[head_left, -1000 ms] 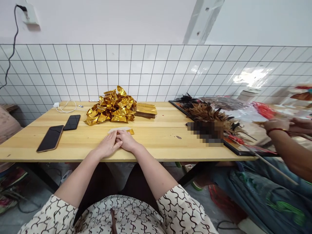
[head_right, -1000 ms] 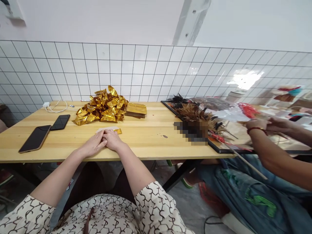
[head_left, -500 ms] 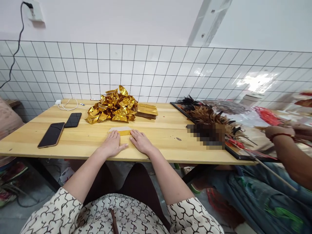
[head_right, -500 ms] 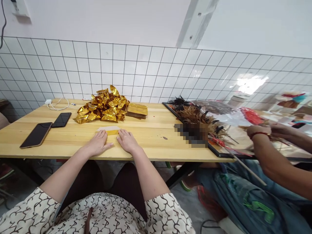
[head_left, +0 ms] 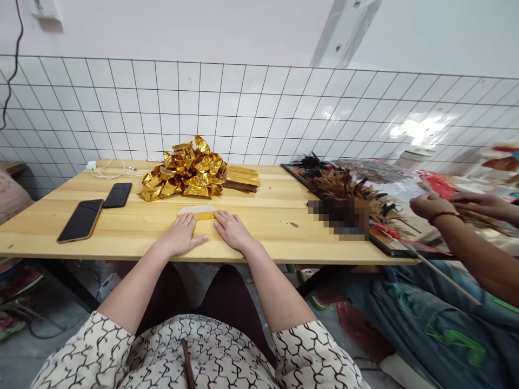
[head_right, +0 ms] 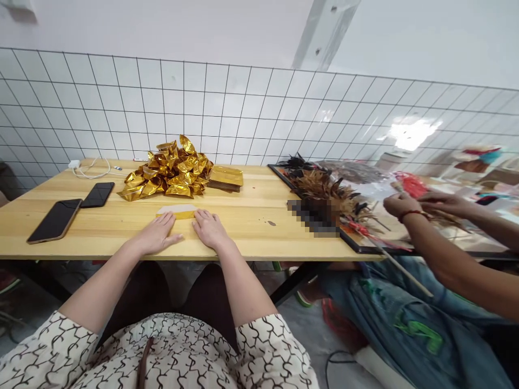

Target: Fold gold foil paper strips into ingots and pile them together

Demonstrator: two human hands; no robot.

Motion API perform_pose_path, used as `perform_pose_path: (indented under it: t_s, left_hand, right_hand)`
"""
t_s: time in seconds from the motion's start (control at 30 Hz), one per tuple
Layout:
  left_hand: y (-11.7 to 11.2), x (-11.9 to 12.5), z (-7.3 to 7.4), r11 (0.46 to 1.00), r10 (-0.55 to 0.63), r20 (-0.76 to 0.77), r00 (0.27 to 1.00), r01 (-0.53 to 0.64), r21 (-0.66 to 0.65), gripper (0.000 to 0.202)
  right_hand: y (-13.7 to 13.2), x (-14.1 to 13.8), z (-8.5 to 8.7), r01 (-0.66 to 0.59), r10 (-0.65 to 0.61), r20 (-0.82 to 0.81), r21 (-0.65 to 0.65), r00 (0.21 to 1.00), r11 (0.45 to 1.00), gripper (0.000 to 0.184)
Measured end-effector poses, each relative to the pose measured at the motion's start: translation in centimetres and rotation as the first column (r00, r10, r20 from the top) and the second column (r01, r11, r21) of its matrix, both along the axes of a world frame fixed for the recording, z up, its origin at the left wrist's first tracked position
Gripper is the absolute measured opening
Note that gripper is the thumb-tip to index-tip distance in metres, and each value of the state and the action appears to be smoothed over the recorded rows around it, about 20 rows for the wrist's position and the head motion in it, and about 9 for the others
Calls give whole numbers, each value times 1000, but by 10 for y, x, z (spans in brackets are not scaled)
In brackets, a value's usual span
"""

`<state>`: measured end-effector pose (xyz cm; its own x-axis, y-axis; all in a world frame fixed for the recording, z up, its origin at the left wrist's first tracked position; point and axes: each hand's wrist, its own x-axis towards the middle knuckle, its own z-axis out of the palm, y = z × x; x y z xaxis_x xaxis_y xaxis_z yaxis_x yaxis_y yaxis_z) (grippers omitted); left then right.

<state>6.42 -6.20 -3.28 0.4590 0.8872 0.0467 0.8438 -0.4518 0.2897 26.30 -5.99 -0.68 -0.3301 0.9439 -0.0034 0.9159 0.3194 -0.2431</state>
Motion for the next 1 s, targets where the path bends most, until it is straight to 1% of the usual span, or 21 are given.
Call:
perform_pose_path:
  t_s: [0.13, 0.23, 0.33, 0.4, 0.5, 0.53, 0.6, 0.73, 0.87, 1.0]
  left_hand:
    - [-6, -17, -2, 999, 28, 8, 1000, -28, 37, 89]
    - [-6, -19, -5, 998, 19, 34, 999, -21, 66, 86]
    - [-4, -17, -8, 998, 21, 37, 999, -23, 59, 87]
    - [-3, -17, -9, 998, 29, 37, 999, -31, 48, 88]
    - [-2, -19, -10, 998, 15, 50, 999, -18, 64, 84]
    - [-2, -20, -10, 997, 7, 52, 999, -11, 70, 82]
    - [-3, -20, -10, 997, 2, 46, 999, -5, 71, 81]
    - [-3, -21, -9, 998, 20, 23, 1000, -21, 55, 84]
    - [-2, -23, -11, 996, 14, 37, 999, -17, 83, 84]
    - [-1, -19, -13, 995, 20, 30, 999, -22, 95, 85]
  right_hand:
    - [-5, -3, 0, 27, -28, 13, 34, 1000, 999, 52]
    - [-8, -6, -1, 36, -39, 42, 71, 998, 997, 51]
    - [-9, -15, -3, 56, -62, 73, 84, 995, 995, 52]
    - [-8, -25, -4, 8, -14, 56, 92, 998, 996, 53]
    - [-4, -43, -7, -167, 168, -12, 75, 986, 983, 53]
    - [-2, -47, -8, -202, 204, -31, 55, 978, 978, 53]
    - [-1, -52, -8, -228, 228, -50, 14, 972, 974, 54]
    - [-3, -45, -6, -193, 192, -31, -17, 981, 981, 57]
    - [-8, -25, -5, -121, 121, -3, 5, 993, 993, 59]
    - [-9, -11, -9, -58, 58, 15, 14, 998, 998, 61]
